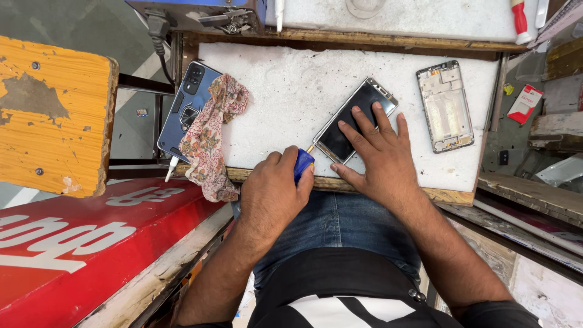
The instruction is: The person works on a smartphone at a repair bench. They wipe the phone with a patterned cloth, open a small bottle and dampen the cloth, then use a blue handheld tool to work along the edge of the phone screen while holding the phone steady, and continue wiping the device.
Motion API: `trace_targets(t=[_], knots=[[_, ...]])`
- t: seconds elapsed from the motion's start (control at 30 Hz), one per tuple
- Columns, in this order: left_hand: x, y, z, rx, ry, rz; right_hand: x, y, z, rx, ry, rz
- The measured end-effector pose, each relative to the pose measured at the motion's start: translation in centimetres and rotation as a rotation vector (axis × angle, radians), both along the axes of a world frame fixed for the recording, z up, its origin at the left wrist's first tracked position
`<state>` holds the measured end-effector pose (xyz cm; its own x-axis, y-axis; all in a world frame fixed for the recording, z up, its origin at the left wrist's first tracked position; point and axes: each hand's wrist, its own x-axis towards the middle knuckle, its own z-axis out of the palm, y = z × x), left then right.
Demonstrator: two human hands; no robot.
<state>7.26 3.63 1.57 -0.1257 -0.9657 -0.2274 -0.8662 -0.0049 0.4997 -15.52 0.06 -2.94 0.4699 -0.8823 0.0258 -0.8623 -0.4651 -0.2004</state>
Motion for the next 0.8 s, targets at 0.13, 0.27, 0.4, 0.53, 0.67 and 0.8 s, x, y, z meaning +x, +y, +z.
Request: trace_targets(t=[0.13,0.27,0.4,0.53,0.67,0.8], knots=[[-0.08,-0.07,-0.03,-0.037,-0.001,-0.016,-0.05,-0.04,-0.09,-0.007,-0.007,-0.001],[-0.19,-0.09,0.00,-0.048,0.010,-0.007,-0.06,0.06,-0.07,-0.006,-0.023,-0.001],[-0.26,-0.18,0.05,-0.039,0.029,-0.010,-0.03,0.08,-0.06,-0.016,-0.033,0.003],[-0.37,-0.35,-0.04,-0.032,0.017,-0.012,-0.07,0.04,-0.08,-0.017,-0.037,0.002],[-0.49,-0.43,-0.20,-0.011,0.003,-0.008,-0.10,0.00,-0.13,-0.007,-0.034,0.001],[-0.56,-0.38,-0.23,-0.084,0.028,-0.009,-0.07,0.03,-0.05,-0.015,-0.023,0.000]])
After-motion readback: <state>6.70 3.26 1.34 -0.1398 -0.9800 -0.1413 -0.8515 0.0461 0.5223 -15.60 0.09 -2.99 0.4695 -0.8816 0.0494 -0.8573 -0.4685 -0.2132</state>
